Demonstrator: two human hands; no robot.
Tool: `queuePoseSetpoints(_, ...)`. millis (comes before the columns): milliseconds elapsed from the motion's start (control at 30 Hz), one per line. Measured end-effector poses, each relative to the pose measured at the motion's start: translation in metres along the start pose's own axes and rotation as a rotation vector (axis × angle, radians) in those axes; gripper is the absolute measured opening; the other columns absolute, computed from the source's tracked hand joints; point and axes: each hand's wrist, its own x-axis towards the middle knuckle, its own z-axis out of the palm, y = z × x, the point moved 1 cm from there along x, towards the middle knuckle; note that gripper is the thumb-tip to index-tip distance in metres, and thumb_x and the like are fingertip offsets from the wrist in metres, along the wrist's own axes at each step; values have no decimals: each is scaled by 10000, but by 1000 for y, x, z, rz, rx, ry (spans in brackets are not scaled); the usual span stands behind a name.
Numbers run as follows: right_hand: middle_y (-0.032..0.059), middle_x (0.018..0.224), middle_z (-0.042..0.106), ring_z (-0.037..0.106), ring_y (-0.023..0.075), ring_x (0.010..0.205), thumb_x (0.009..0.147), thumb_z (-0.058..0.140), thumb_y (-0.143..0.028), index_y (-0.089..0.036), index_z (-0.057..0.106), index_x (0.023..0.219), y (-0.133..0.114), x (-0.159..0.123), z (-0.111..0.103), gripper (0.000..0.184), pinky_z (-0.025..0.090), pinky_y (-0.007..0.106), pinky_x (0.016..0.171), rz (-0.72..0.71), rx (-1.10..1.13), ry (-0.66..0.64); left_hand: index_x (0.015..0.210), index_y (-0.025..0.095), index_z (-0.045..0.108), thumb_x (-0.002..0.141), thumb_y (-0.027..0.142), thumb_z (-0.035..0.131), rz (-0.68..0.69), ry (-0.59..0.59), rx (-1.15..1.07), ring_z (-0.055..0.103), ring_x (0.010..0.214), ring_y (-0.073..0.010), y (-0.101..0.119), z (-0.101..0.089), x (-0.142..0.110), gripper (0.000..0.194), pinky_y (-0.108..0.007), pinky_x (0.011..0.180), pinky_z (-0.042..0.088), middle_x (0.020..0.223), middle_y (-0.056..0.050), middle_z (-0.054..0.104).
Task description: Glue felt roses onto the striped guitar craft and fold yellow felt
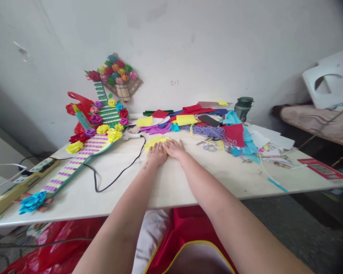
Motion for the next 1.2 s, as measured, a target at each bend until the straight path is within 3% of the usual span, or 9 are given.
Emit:
queuePoseSetpoints(367,-51,1540,100,73,192,1407,917,127,-390,-261,203,1459,1,-3,-1,563,35,511,1106,80,-64,-20,1452,105,204,878,449,122,-106,13,-44,78,1412,-215,-1,-2,-1,675,-413,1143,98,1533,-49,134)
queuePoseSetpoints(500,-46,1541,93,64,195,1407,913,122,-407,-255,200,1460,1,-4,-2,573,36,517,1102,78,-64,-24,1449,107,224,863,475,162,-189,23,-44,73,1409,-255,-3,-2,0,695,-427,1141,86,1533,-63,137)
queuePoseSetpoints(833,-18,1544,88,68,206,1406,902,126,-499,-233,192,1463,1,-7,-1,624,33,521,1100,92,-81,-14,1441,99,239,863,478,169,-268,100,-55,101,1409,-228,-7,-2,-1,695,-441,1137,103,1524,-84,171)
queuePoseSetpoints(900,-11,1544,95,70,210,1405,901,133,-496,-229,202,1461,1,-7,-1,624,45,522,1101,91,-83,-8,1437,97,252,872,429,187,-216,190,-17,81,1412,-225,-5,-3,-3,659,-434,1142,72,1522,-84,180)
queuePoseSetpoints(1033,-21,1544,94,69,215,1406,918,116,-407,-225,208,1461,0,-7,0,580,61,528,1099,95,-101,-14,1430,90,274,898,393,172,29,337,25,57,1415,-189,1,-4,-5,621,-383,1150,-8,1518,-70,197)
queuePoseSetpoints(1200,-40,1546,55,46,212,1410,911,155,-320,-238,175,1468,1,-6,0,563,57,528,1100,101,-132,-42,1432,173,271,922,411,78,31,51,-102,148,1402,-170,4,-1,-1,595,-400,1138,115,1511,-38,225)
